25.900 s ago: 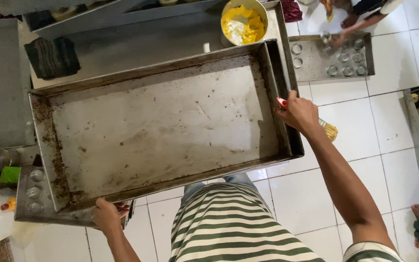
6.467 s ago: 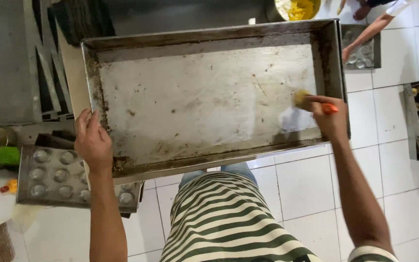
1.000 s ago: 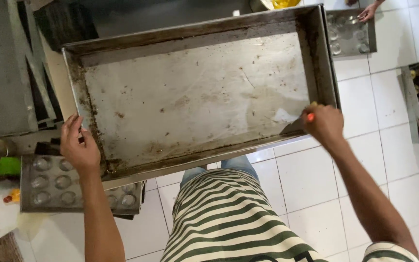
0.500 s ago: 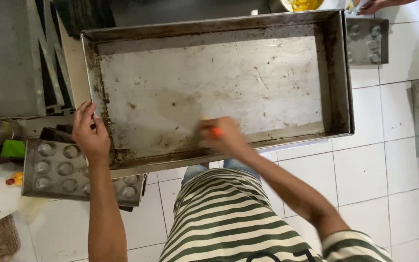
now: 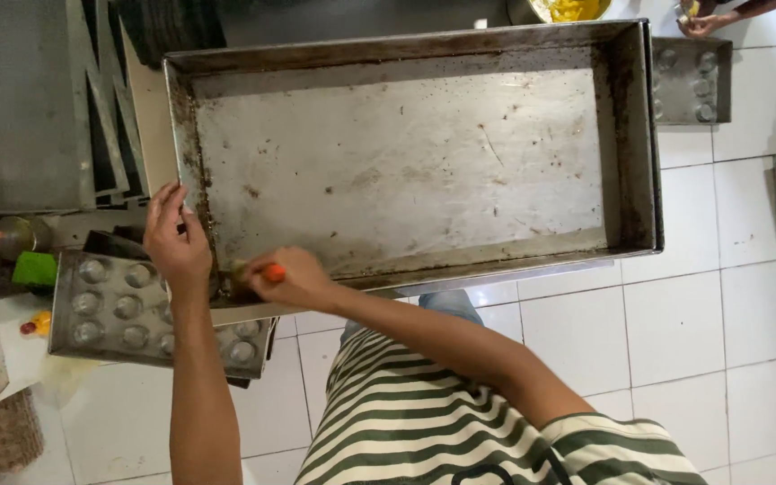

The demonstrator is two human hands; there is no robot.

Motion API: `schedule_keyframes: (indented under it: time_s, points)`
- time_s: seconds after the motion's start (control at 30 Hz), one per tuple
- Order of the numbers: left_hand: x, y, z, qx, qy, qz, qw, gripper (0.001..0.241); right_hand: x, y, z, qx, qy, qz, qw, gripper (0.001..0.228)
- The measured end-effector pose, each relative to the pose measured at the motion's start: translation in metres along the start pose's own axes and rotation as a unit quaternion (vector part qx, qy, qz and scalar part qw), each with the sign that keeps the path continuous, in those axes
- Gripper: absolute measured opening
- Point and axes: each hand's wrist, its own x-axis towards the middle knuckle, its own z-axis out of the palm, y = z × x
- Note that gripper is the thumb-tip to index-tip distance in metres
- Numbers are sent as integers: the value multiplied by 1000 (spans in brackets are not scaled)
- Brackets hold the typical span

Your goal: Greasing metal baking pans using a brush and a yellow shortening or butter.

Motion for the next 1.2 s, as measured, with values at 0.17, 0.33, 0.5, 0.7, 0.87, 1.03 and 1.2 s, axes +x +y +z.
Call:
schedule_keyframes:
  time_s: [0.17,0.33,0.5,0.7,0.87,1.03,1.2]
  points:
    - [2,-1,1,-21,-6,-16,1000,28,-62,27,-85,-74,34,55,995,27]
    - [-4,-18,6,38,3,45,998,29,-148,58,-192,-90,42,160,982,31]
    - [-2,-8,4,15,-11,20,1000,32,-227,108,-276,-43,96,281,954,29]
    - [-1,-6,4,-16,6,13,1000,32,-281,137,-350,-169,183,344,906,24]
    - [-4,24,-4,35,-5,-2,999,29,-306,177,-393,-361,237,343,834,15]
    - [-47,19,-9,97,5,3,995,33,-269,159,-363,-428,292,309,798,16]
    - [-76,14,-4,112,15,-14,994,34,-186,134,-300,-376,329,208,841,22]
